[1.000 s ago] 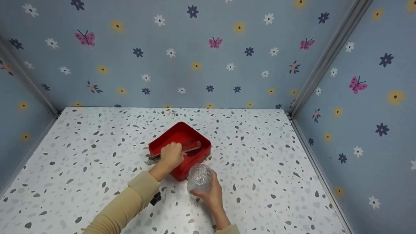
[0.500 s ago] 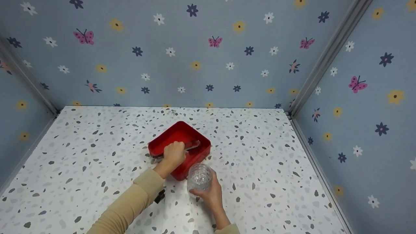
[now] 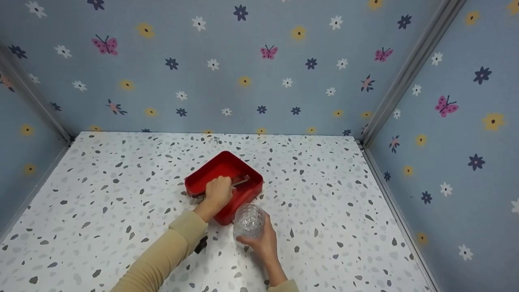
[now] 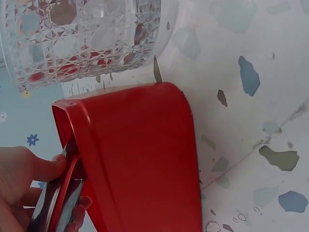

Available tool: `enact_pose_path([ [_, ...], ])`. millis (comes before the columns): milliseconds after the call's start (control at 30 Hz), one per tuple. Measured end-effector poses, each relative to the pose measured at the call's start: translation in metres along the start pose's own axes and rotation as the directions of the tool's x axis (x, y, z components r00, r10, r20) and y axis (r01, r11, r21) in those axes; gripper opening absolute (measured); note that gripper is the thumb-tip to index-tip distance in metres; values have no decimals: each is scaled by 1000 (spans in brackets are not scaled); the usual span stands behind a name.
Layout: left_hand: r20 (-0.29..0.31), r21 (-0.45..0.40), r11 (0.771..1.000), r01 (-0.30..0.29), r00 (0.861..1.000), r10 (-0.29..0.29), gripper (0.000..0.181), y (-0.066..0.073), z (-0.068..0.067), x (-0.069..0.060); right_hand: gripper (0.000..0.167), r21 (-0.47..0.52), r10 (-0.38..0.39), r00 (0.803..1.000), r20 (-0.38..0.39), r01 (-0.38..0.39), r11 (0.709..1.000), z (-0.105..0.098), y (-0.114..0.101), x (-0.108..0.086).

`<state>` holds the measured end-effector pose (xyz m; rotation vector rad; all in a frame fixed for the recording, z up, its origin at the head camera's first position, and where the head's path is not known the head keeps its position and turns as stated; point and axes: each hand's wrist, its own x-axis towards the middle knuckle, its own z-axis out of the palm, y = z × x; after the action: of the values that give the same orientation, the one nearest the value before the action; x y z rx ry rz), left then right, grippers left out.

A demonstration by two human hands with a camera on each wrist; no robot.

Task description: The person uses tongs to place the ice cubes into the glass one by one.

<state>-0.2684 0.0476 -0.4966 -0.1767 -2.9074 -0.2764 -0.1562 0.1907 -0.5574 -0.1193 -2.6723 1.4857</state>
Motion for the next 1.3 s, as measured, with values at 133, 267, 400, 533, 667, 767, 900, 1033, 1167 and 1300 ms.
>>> enact_pose_path([
  [133,-6,-2,1000,3,1000,-3,16,1,2,0,100,-8,7,1000,2,-7,1000,0,0,1],
  [267,-26,9,1000,1,1000,-1,20,1,5,1,101,-10,13,1000,7,-13,1000,0,1,1],
  [400,-45,15,1000,1,999,0,22,0,7,1,101,-12,24,1000,10,-23,1000,0,1,1],
  [533,-62,23,1000,0,998,1,23,0,8,2,101,-14,31,999,10,-31,999,0,1,1],
  [667,-76,34,999,-6,997,9,23,-1,8,3,102,-18,34,999,12,-34,999,0,1,2],
  [767,-70,34,999,-14,997,17,22,-1,7,4,102,-16,32,999,13,-31,999,0,1,2],
  [900,-44,30,999,-27,999,28,21,-2,6,4,99,-17,29,999,15,-29,999,0,1,1],
  [1033,-31,34,999,-37,999,38,21,-2,5,5,99,-18,35,999,16,-34,999,0,1,1],
  [1167,-37,34,998,-44,998,45,21,-2,5,5,100,-11,30,1000,10,-29,1000,0,2,1],
  [1300,-39,30,998,-55,998,56,20,-3,6,5,100,-12,35,999,9,-35,999,0,1,1],
])
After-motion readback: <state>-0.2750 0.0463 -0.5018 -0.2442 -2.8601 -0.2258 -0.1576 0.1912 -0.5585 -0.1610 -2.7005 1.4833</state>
